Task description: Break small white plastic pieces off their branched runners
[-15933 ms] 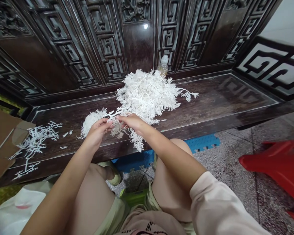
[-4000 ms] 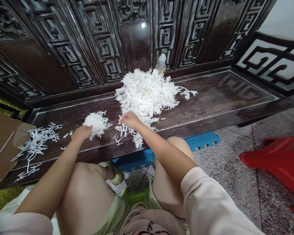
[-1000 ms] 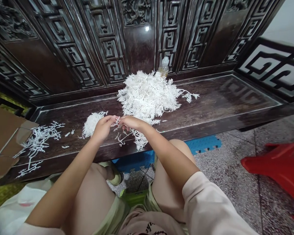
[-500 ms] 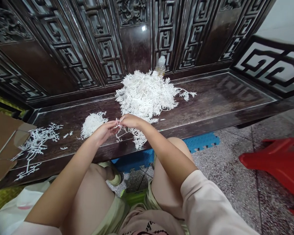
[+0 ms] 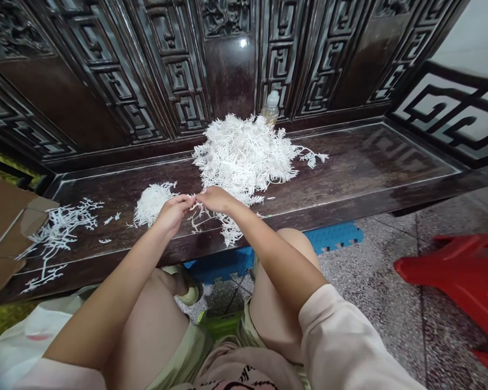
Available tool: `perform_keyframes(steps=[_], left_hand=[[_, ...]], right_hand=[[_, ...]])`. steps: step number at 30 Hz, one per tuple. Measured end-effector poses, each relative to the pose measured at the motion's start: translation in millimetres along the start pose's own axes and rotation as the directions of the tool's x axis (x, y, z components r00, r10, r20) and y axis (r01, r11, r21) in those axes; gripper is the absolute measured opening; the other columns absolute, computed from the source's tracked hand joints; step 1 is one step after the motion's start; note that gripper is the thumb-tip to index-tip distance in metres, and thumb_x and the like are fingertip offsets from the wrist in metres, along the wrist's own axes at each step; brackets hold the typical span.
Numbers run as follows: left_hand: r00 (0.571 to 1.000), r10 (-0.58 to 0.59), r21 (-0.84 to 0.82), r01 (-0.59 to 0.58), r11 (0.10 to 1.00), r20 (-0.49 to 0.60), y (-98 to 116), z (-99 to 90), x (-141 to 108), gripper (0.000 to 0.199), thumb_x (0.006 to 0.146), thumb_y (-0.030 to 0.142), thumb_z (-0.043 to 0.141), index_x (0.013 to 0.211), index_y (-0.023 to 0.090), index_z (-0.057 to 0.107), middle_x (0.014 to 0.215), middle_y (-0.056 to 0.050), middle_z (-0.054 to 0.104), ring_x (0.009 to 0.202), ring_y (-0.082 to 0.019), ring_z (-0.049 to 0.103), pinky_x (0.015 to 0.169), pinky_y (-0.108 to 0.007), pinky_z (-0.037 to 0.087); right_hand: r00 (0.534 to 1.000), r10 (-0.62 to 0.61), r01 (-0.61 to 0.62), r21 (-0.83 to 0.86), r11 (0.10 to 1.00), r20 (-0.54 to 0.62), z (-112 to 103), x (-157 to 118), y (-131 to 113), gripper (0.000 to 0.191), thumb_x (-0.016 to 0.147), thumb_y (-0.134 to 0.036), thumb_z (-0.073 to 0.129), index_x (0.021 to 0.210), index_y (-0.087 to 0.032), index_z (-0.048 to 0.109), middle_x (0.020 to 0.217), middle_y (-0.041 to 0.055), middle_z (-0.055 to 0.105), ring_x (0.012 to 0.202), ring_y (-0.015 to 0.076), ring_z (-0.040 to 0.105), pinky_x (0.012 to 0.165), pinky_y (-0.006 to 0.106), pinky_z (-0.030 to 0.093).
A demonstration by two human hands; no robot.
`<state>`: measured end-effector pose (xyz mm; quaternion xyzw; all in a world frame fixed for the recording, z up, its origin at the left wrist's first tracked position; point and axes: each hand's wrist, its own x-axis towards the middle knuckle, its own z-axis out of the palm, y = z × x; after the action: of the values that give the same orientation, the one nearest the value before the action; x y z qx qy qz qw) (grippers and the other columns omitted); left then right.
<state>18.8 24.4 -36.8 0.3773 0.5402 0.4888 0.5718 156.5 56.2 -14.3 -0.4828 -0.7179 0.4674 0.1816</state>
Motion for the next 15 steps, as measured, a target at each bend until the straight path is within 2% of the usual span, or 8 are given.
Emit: perform_keyframes(steps=[3,7,12,13,15], left_hand=[[0.998,0.055,-0.012,-0.056,0.998,-0.037,-4.0,0.1,1.2,0.019,0.051,0.03,0.068,0.054,0.016,0.055,0.059,0.001,0.057,0.06,-0.011,0.051,0.062,-0.025,0.039],[0.988,0.075,0.004,-0.075,0.997,-0.134,-9.7,2.9,-0.6,0.018,0.056,0.028,0.064,0.052,0.017,0.05,0.054,0.002,0.053,0.054,-0.009,0.048,0.057,-0.024,0.038],[0.968,0.143,0.116,-0.121,0.986,-0.207,-17.4,14.4,-1.0,0.017,0.061,0.03,0.058,0.055,0.018,0.046,0.058,0.001,0.055,0.059,-0.012,0.052,0.058,-0.025,0.04],[0.958,0.171,0.151,-0.138,0.979,-0.23,-18.4,13.1,1.9,0.017,0.062,0.031,0.057,0.057,0.018,0.047,0.061,0.001,0.056,0.062,-0.012,0.052,0.059,-0.024,0.041],[0.909,0.206,0.256,-0.116,0.96,-0.362,-17.5,-0.3,11.7,0.018,0.065,0.035,0.053,0.06,0.018,0.047,0.065,0.0,0.057,0.066,-0.013,0.053,0.06,-0.025,0.041]], right_hand=[[1.0,-0.021,0.022,-0.044,0.999,0.01,-0.2,-2.7,-5.1,0.028,0.072,-0.028,0.04,0.062,-0.012,0.06,0.058,0.0017,0.055,0.052,0.0078,0.042,0.052,0.021,0.029],[1.0,-0.024,0.024,-0.086,0.996,0.002,1.9,-3.4,-6.4,0.028,0.072,-0.03,0.041,0.059,-0.013,0.058,0.055,0.0011,0.052,0.052,0.0084,0.042,0.052,0.022,0.029],[0.999,-0.02,0.018,-0.05,0.999,-0.04,9.2,2.0,-6.3,0.027,0.071,-0.03,0.042,0.056,-0.013,0.056,0.053,0.0006,0.05,0.05,0.0081,0.041,0.051,0.022,0.028],[0.999,-0.027,0.026,-0.036,0.999,-0.044,10.0,1.6,-6.9,0.026,0.071,-0.029,0.042,0.056,-0.013,0.056,0.053,0.0005,0.05,0.05,0.008,0.04,0.051,0.022,0.028],[0.999,-0.019,0.019,0.006,1.0,-0.03,8.4,-3.1,-7.6,0.024,0.07,-0.027,0.043,0.055,-0.013,0.055,0.051,0.0,0.048,0.049,0.0078,0.038,0.05,0.022,0.027]])
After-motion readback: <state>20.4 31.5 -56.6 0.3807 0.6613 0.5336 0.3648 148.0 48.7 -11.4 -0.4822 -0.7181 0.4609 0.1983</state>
